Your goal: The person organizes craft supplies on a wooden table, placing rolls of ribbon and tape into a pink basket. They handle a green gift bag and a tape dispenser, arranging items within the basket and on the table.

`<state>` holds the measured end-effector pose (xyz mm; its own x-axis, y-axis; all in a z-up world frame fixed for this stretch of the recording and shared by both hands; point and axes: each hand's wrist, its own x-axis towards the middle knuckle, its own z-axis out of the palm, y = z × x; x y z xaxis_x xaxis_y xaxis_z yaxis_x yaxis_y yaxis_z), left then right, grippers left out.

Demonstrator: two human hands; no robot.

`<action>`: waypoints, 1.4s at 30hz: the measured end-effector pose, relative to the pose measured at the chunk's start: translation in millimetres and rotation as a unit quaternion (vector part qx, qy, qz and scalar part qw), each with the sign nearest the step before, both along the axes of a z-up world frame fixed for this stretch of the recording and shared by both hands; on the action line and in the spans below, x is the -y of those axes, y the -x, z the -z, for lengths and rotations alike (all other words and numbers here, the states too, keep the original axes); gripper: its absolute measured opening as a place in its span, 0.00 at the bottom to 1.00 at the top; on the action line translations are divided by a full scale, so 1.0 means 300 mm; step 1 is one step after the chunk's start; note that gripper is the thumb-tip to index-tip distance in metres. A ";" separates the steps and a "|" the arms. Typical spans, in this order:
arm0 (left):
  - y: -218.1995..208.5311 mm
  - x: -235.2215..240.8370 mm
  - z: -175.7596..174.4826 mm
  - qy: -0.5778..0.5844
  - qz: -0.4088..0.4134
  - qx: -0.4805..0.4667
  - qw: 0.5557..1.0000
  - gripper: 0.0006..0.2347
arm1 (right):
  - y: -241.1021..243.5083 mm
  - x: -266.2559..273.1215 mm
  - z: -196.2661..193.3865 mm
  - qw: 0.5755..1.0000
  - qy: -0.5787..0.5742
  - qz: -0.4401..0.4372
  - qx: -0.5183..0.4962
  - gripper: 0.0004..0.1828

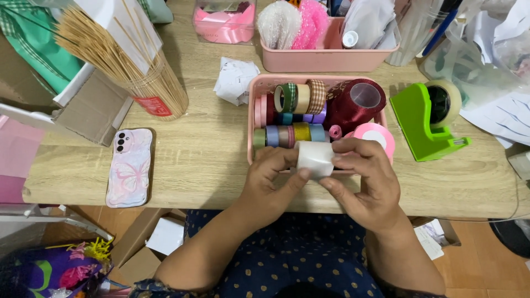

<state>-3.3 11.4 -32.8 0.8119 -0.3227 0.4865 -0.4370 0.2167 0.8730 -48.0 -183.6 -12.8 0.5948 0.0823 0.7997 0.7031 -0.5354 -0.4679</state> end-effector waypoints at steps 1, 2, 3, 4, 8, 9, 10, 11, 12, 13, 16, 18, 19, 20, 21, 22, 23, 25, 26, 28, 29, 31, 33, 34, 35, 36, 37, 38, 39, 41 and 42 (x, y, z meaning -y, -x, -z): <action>0.003 -0.003 0.003 0.050 0.036 -0.067 0.996 0.06 | 0.000 0.011 0.018 1.000 -0.020 -0.007 0.015 0.20; 0.008 0.010 -0.004 0.051 0.036 -0.067 0.996 0.06 | -0.001 0.009 0.021 1.000 -0.020 -0.006 0.015 0.20; 0.012 0.022 -0.012 0.102 0.064 -0.128 0.984 0.07 | -0.003 0.008 0.023 0.999 -0.030 -0.020 0.014 0.27; 0.016 0.034 -0.020 0.152 0.092 -0.187 0.966 0.08 | -0.005 0.006 0.025 0.998 -0.041 -0.034 0.014 0.33; -0.013 0.029 0.011 0.158 0.098 -0.194 0.963 0.08 | -0.010 -0.017 0.001 1.000 0.005 -0.022 0.009 0.38; -0.027 0.021 0.014 0.130 0.063 -0.149 0.978 0.07 | -0.008 -0.004 0.006 0.999 -0.008 -0.020 0.026 0.37; -0.042 0.013 0.015 0.101 0.028 -0.104 0.989 0.07 | -0.005 0.009 0.010 0.999 -0.020 -0.017 0.043 0.36; -0.064 -0.010 -0.012 0.101 0.028 -0.104 0.989 0.07 | -0.003 0.039 0.028 0.999 -0.020 -0.017 0.043 0.36; -0.085 -0.032 -0.041 0.063 -0.031 -0.027 0.997 0.06 | 0.000 0.069 0.044 0.997 -0.031 -0.004 0.065 0.34; -0.109 -0.055 -0.070 0.025 -0.091 0.050 0.994 0.05 | -0.002 0.098 0.060 0.995 -0.042 0.007 0.089 0.33; -0.130 -0.101 -0.106 -0.115 -0.223 0.133 0.959 0.05 | 0.032 0.140 0.099 0.992 -0.075 0.073 0.072 0.23; -0.172 -0.106 -0.118 -0.153 -0.249 0.179 0.939 0.03 | 0.048 0.165 0.151 0.988 -0.078 0.109 0.081 0.21; -0.194 -0.108 -0.124 -0.190 -0.274 0.224 0.916 0.02 | 0.055 0.178 0.177 0.982 -0.081 0.144 0.090 0.19; -0.207 -0.106 -0.119 -0.190 -0.275 0.225 0.915 0.02 | 0.060 0.189 0.200 0.982 -0.081 0.143 0.091 0.19; -0.221 -0.102 -0.113 -0.244 -0.289 0.261 0.888 0.02 | 0.066 0.201 0.222 0.976 -0.057 0.178 0.108 0.16; -0.235 -0.097 -0.108 -0.297 -0.302 0.296 0.856 0.05 | 0.072 0.213 0.244 0.968 -0.032 0.213 0.126 0.13; -0.240 -0.087 -0.106 -0.296 -0.301 0.297 0.856 0.05 | 0.071 0.228 0.268 0.968 -0.032 0.215 0.126 0.13; -0.250 -0.065 -0.099 -0.333 -0.307 0.346 0.821 0.07 | 0.071 0.258 0.318 0.954 0.019 0.247 0.169 0.13; -0.270 -0.044 -0.087 -0.332 -0.306 0.347 0.822 0.07 | 0.064 0.285 0.370 0.953 0.019 0.249 0.169 0.13; -0.308 -0.002 -0.066 -0.268 -0.289 0.441 0.806 0.07 | 0.051 0.337 0.473 0.936 0.017 0.256 0.240 0.13; -0.313 0.034 -0.079 -0.267 -0.288 0.442 0.806 0.07 | 0.048 0.337 0.486 0.936 0.017 0.257 0.241 0.13; -0.320 0.105 -0.104 -0.228 -0.252 0.470 0.815 0.04 | 0.042 0.336 0.513 0.935 0.035 0.259 0.241 0.12; -0.361 0.201 -0.107 -0.208 -0.229 0.478 0.822 0.02 | 0.045 0.337 0.526 0.932 0.028 0.267 0.245 0.13; -0.381 0.249 -0.109 -0.188 -0.207 0.485 0.829 0.02 | 0.047 0.338 0.532 0.929 0.021 0.273 0.247 0.14; -0.407 0.284 -0.110 -0.185 -0.203 0.488 0.829 0.02 | 0.046 0.339 0.536 0.927 0.022 0.278 0.249 0.14; -0.432 0.320 -0.112 -0.179 -0.163 0.499 0.832 0.02 | 0.046 0.340 0.539 0.928 0.021 0.276 0.247 0.14; -0.457 0.357 -0.115 -0.172 -0.123 0.508 0.835 0.02 | 0.046 0.343 0.540 0.929 0.021 0.275 0.246 0.14; -0.480 0.383 -0.108 -0.168 -0.120 0.511 0.834 0.02 | 0.043 0.338 0.534 0.927 0.023 0.280 0.248 0.14; -0.503 0.411 -0.100 -0.172 -0.106 0.529 0.825 0.03 | 0.042 0.333 0.529 0.928 0.023 0.273 0.252 0.13; -0.513 0.445 -0.090 -0.172 -0.089 0.548 0.814 0.03 | 0.043 0.330 0.527 0.927 0.024 0.272 0.258 0.12; -0.502 0.450 -0.087 -0.189 -0.070 0.546 0.813 0.04 | 0.046 0.332 0.531 0.927 0.031 0.278 0.249 0.12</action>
<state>147.2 -123.5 -6.7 0.0037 -0.5579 0.8299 -0.9936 -0.0955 -0.0598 -61.9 -283.0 -172.2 0.1184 -0.0710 0.9904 0.4308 -0.8950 -0.1157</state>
